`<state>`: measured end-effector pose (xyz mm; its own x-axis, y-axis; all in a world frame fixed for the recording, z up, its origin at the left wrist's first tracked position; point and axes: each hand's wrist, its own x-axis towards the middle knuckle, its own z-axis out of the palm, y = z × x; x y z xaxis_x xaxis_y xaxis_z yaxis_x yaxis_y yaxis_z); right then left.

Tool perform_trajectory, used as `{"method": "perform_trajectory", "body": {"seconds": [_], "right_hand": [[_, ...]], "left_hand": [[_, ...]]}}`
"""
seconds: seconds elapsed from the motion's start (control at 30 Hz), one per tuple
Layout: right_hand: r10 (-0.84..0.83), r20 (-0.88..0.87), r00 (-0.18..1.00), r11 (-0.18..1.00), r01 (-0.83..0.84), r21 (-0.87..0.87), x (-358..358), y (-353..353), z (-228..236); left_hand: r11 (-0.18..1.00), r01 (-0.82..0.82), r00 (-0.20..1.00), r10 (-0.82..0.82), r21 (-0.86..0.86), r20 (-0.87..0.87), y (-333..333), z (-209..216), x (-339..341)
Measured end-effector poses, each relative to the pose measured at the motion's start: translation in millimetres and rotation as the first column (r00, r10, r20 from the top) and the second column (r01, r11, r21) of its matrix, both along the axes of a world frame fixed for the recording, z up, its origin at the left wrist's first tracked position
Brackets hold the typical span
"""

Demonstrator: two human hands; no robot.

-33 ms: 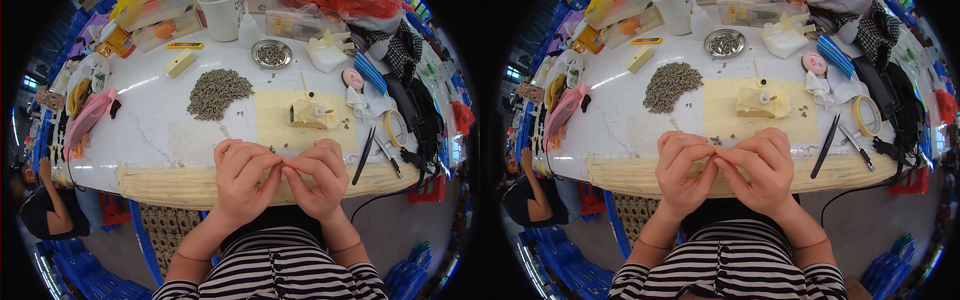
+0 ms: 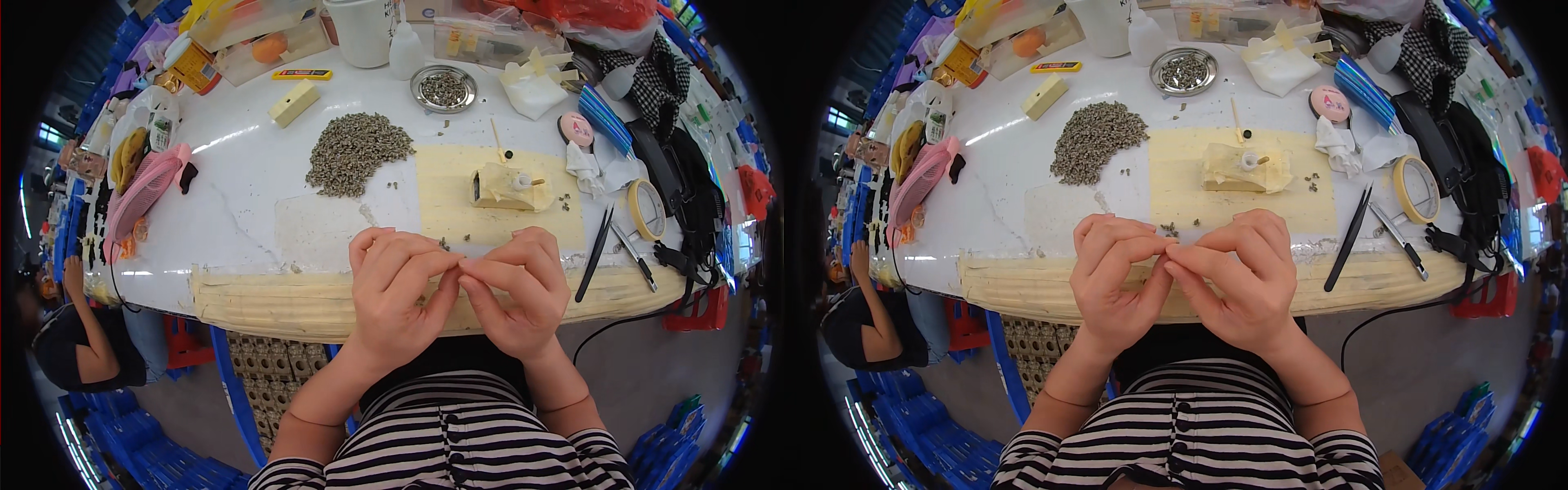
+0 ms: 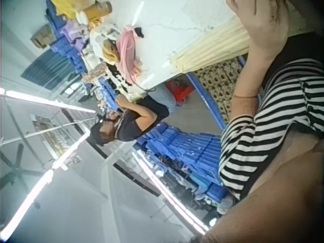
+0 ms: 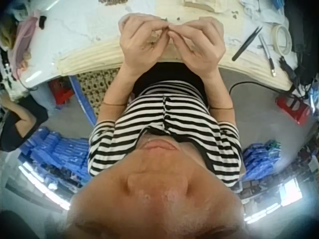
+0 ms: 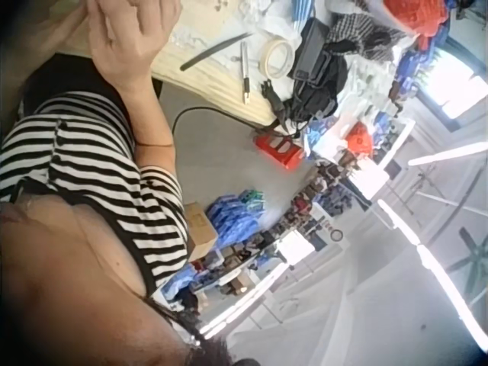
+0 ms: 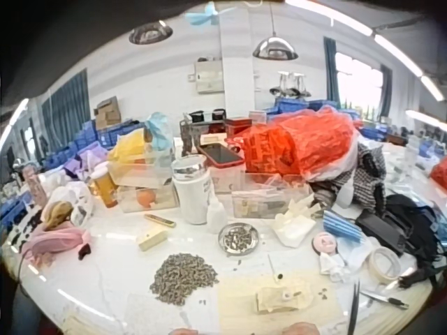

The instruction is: The person assembles a small toy car model by hand, picking up small seeds or beads to place onto a central chassis component and securing them with a small wooden stick.

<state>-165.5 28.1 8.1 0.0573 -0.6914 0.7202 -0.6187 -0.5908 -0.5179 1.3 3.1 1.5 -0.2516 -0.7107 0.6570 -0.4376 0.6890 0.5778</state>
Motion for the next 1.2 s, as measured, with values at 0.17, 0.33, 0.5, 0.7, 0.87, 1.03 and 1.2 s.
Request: {"method": "perform_trajectory", "body": {"seconds": [0.17, 0.33, 0.5, 0.7, 0.87, 1.03, 1.2], "right_hand": [[-0.024, 0.007, 1.0, 1.0, 0.023, 0.009, 1.4, 0.4, -0.4], [-0.045, 0.044, 0.998, 0.997, 0.042, 0.057, 2.1, -0.6, -2.3], [-0.022, 0.061, 0.998, 0.992, 0.014, 0.127, 2.1, -1.9, -2.8], [-0.044, 0.041, 0.998, 0.996, 0.04, 0.08, 1.2, -2.2, -4.5], [-0.095, -0.044, 0.994, 0.995, 0.093, -0.038, 3.0, -1.0, -1.8], [-0.036, -0.158, 0.987, 0.996, 0.022, -0.091, 4.0, 4.7, 5.4], [-0.08, -0.107, 0.991, 0.995, 0.073, -0.069, 2.5, 0.7, -2.4]], "left_hand": [[1.0, -0.004, 1.0, 0.004, 0.01, -0.026, -0.3, -0.6, 0.9], [1.0, -0.007, 1.0, 0.008, 0.012, -0.031, -0.6, -1.8, 1.1], [1.0, 0.014, 1.0, -0.014, 0.015, -0.014, 1.7, 1.1, 2.3], [1.0, -0.004, 1.0, 0.004, 0.002, 0.014, 2.4, 0.9, 1.7], [1.0, -0.017, 0.999, 0.017, 0.0, 0.037, 3.0, 0.6, 0.9], [0.998, 0.003, 1.0, -0.004, 0.06, 0.017, 3.3, 3.7, 3.2], [1.0, -0.021, 0.999, 0.021, 0.022, -0.027, 0.2, -0.6, 2.1]]}}
